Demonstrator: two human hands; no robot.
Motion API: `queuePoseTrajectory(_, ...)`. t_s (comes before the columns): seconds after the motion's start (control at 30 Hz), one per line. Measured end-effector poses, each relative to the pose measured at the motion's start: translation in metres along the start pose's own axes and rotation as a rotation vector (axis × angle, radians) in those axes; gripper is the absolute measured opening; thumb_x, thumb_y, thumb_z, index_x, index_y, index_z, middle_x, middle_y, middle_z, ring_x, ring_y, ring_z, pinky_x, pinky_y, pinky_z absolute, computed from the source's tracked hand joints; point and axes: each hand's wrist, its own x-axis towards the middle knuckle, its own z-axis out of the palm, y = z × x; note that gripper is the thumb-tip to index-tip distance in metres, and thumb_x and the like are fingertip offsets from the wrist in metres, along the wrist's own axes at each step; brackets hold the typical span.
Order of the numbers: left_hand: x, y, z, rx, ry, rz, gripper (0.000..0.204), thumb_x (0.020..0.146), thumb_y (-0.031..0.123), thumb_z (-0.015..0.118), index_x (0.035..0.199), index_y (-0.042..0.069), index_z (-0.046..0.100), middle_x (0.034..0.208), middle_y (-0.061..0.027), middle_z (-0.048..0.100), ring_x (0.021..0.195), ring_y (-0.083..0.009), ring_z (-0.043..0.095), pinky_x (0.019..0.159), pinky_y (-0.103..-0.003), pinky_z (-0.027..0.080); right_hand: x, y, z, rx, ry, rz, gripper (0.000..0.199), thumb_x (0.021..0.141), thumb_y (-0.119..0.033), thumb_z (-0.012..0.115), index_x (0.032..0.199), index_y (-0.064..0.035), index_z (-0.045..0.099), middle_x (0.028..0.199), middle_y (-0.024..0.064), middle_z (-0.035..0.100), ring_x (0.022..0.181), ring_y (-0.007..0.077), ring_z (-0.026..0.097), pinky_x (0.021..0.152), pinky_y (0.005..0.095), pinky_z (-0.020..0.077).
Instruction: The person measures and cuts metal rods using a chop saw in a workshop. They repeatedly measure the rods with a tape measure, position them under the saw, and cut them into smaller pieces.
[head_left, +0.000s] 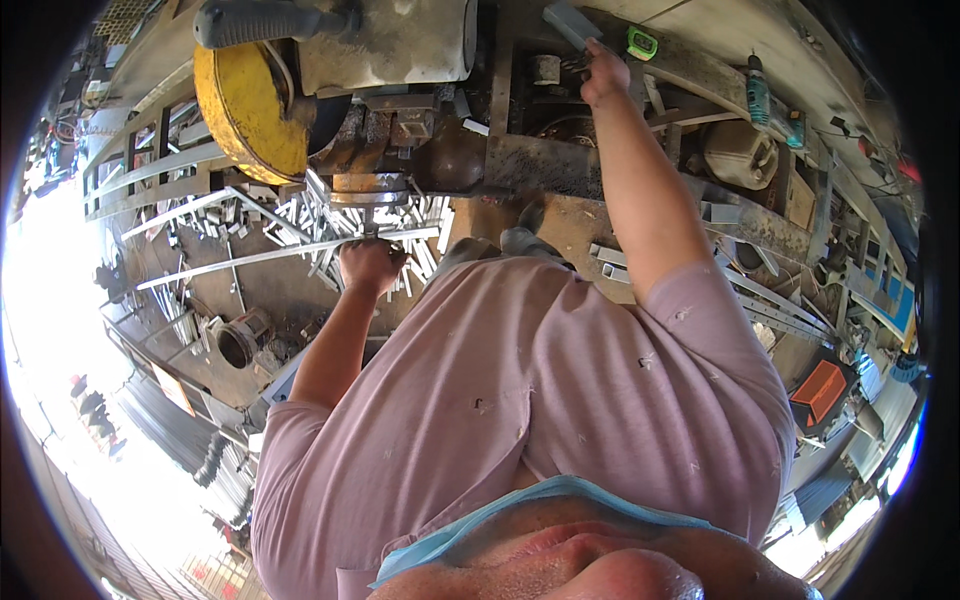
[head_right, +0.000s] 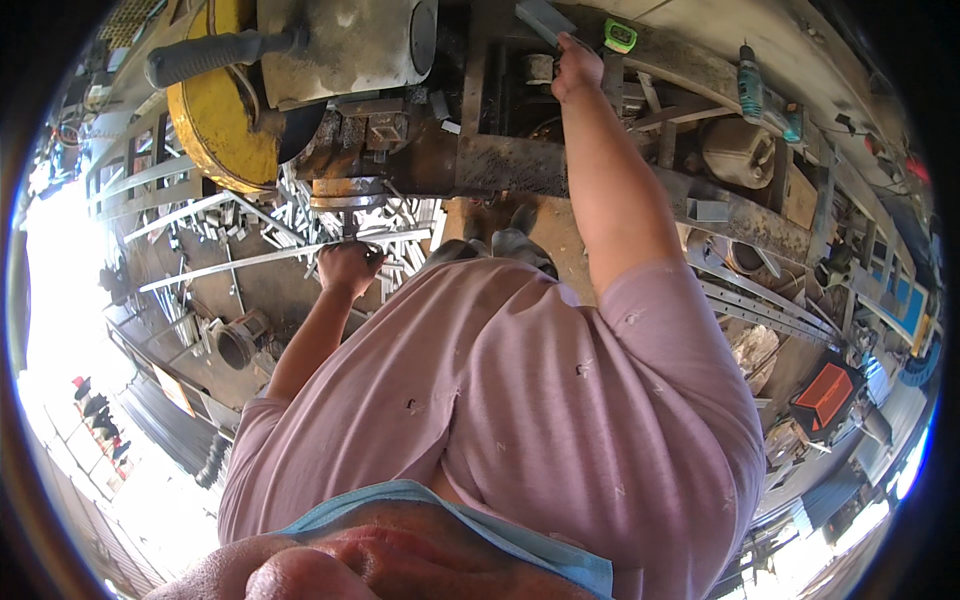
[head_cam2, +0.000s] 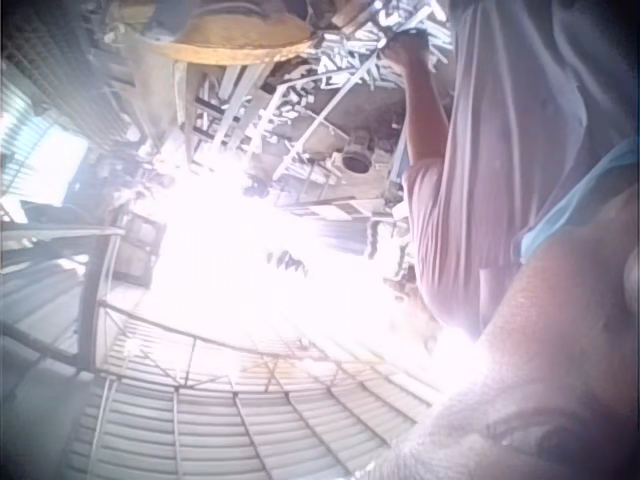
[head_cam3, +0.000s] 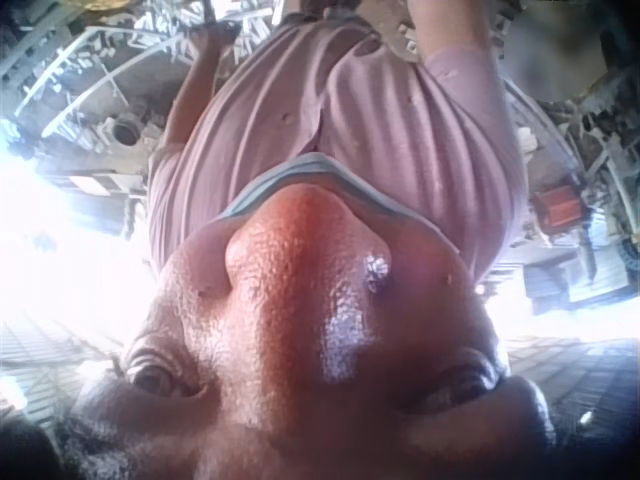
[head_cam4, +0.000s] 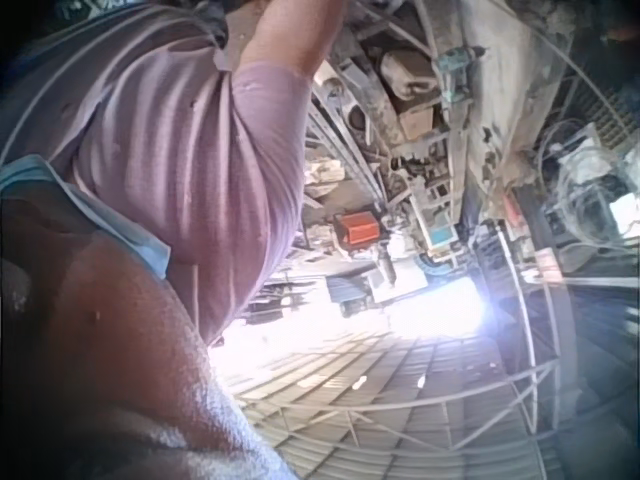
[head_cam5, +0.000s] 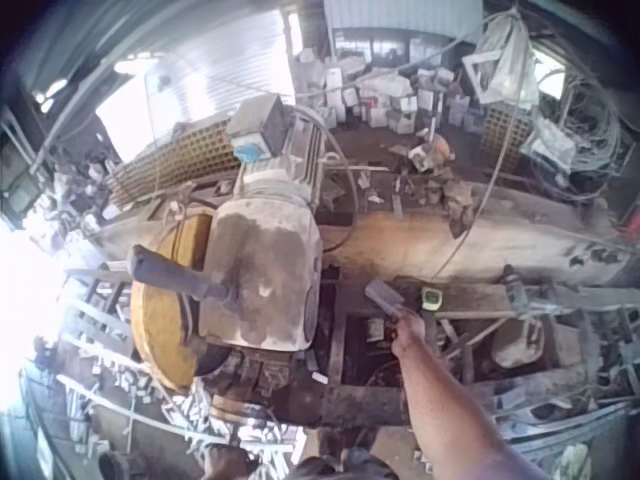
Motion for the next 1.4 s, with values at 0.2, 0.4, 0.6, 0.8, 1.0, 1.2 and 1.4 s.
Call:
queuePoseTrajectory(0.2,0.002,-0.005,0.008,0.0,0.051,0.032,0.055,0.097,0.069,0.056,0.096,0.021,0.085,0.101,-0.0074,0.081,0.101,-0.0268,0.075,0.098,-0.043,0.05,-0.038,-0.014,-0.026,-0.187,0.054,-0.138,0.039,0.093,-0.031,0.084,0.119,-0.0041,0.077,0.111,0.0102,0.074,0.094,0.0233,0.063,0.083,0.0498,0.0505)
queuePoseTrajectory(0.4,0.007,0.004,0.032,-0.007,0.152,0.066,0.04,0.097,0.052,0.061,0.092,0.018,0.083,0.102,-0.0091,0.081,0.103,-0.028,0.075,0.094,-0.044,0.051,-0.136,-0.005,-0.152,-1.18,0.119,-0.583,0.069,0.092,-0.056,0.075,0.139,-0.0055,0.067,0.137,0.0178,0.068,0.13,0.0355,0.06,0.115,0.0467,0.04)
queuePoseTrajectory(0.6,0.009,0.001,0.035,-0.002,0.16,0.119,0.024,0.095,0.026,0.06,0.099,0.017,0.082,0.105,-0.0072,0.081,0.105,-0.0239,0.075,0.093,-0.043,0.051,-0.203,0.04,-0.19,-1.895,0.159,-0.507,0.096,0.094,-0.067,0.064,0.164,-0.0069,0.036,0.173,0.0149,0.026,0.156,0.0413,0.029,0.125,0.0573,0.0272)
queuePoseTrajectory(0.8,0.013,-0.002,0.036,-0.047,0.138,0.146,0.025,0.092,0.032,0.062,0.096,0.017,0.082,0.103,-0.0106,0.081,0.099,-0.0287,0.077,0.087,-0.045,0.055,-0.197,0.042,-0.18,-1.972,0.119,-0.318,0.113,0.091,-0.079,0.059,0.17,-0.0083,0.019,0.179,0.0102,0.009,0.162,0.0401,0.014,0.131,0.051,0.0198)
queuePoseTrajectory(1.0,0.01,-0.004,0.035,-0.085,0.174,0.177,0.025,0.09,0.025,0.06,0.092,0.016,0.083,0.099,-0.0131,0.081,0.098,-0.0315,0.077,0.087,-0.046,0.055,-0.193,0.041,-0.189,-1.98,0.08,-0.306,0.115,0.09,-0.078,0.062,0.171,-0.0117,0.015,0.18,0.0073,0.006,0.163,0.0355,0.014,0.128,0.0579,0.0241)
queuePoseTrajectory(1.2,0.01,-0.003,0.029,-0.106,0.1,0.15,0.027,0.092,0.025,0.058,0.096,0.016,0.083,0.103,-0.0133,0.081,0.1,-0.031,0.077,0.09,-0.047,0.053,-0.198,0.035,-0.181,-1.957,0.083,-0.241,0.116,0.088,-0.077,0.065,0.171,-0.0131,0.015,0.18,0.0056,0.004,0.164,0.0337,0.012,0.126,0.0629,0.0254)
queuePoseTrajectory(1.4,0.01,-0.002,0.029,-0.095,0.084,0.145,0.029,0.096,0.03,0.057,0.1,0.016,0.083,0.106,-0.0126,0.081,0.102,-0.0299,0.077,0.092,-0.046,0.052,-0.211,0.031,-0.174,-1.983,0.059,-0.246,0.12,0.086,-0.075,0.069,0.171,-0.013,0.012,0.18,0.0064,0.004,0.164,0.0343,0.012,0.126,0.0635,0.0262)
